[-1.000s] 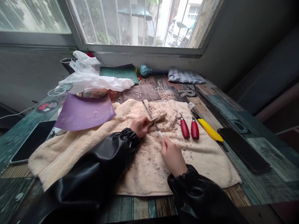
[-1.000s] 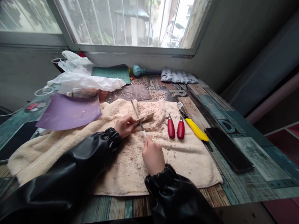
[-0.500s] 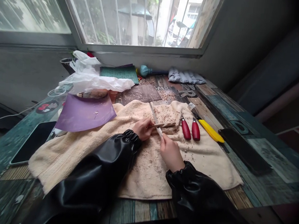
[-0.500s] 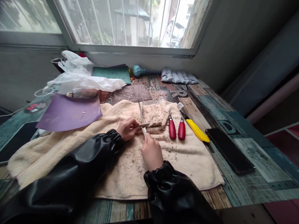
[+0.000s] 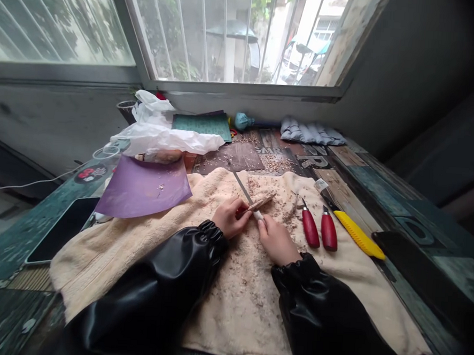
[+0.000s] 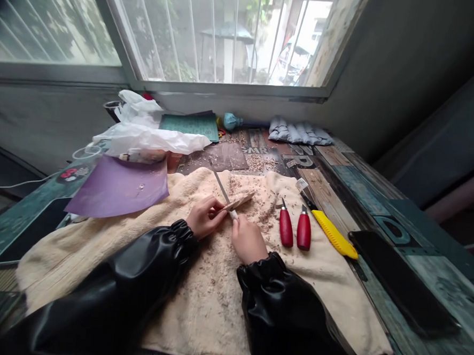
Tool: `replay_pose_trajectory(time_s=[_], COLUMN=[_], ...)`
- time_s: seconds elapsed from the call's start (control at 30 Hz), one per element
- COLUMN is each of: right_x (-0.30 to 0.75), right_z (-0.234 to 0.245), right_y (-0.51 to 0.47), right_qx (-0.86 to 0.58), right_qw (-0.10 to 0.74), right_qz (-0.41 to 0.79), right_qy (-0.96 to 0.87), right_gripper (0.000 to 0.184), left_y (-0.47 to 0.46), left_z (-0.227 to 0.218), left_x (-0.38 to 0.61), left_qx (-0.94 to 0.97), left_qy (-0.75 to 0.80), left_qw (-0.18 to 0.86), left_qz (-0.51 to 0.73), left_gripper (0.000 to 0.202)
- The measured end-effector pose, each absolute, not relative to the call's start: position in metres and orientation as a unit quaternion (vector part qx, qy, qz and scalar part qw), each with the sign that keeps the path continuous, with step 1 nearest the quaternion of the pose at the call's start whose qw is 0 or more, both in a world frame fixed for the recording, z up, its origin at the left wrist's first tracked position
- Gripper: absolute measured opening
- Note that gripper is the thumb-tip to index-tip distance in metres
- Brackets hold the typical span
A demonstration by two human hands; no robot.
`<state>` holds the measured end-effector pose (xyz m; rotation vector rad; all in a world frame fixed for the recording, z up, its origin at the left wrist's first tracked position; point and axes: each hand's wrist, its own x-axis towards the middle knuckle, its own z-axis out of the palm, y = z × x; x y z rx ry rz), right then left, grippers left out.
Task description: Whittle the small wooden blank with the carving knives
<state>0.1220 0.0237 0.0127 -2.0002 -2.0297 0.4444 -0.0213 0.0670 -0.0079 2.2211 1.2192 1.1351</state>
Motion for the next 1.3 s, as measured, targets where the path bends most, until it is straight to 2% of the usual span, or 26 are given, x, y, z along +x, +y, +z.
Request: replay_pose_trajectory(time_s=[0.17, 0.47, 0.93, 1.17, 1.3], right_x=[0.127, 0.130, 0.126, 0.124, 0.122], right_z=[0.003, 0.003, 0.003, 0.005, 0.006], right_y=[0.018, 0.017, 0.014, 0.012, 0.010], right_qx=[-0.673, -0.667, -0.662, -0.667, -0.669], right_qw=[0.200, 0.240, 0.234, 0.241, 0.250], right_qz=[0.175, 0.184, 0.153, 0.134, 0.119], right_qy=[-0.691, -0.681, -0.695, -0.692, -0.690], right_gripper=[0.023, 0.024, 0.024, 0.024, 0.026], left_y=[0.064, 0.060, 0.060, 0.061, 0.062], left_z=[0.000, 0.007, 0.003, 0.004, 0.004], left_x=[-0.020, -0.022, -0.016, -0.018, -0.019], left_qx=[0.782, 0.786, 0.848, 0.862, 0.858], left_qy=[0.430, 0.472, 0.461, 0.442, 0.426], left_qw=[0.214, 0.231, 0.120, 0.125, 0.169], left_qz=[0.398, 0.326, 0.234, 0.214, 0.234], left_gripper=[0.017, 0.029, 0.026, 0.027, 0.024])
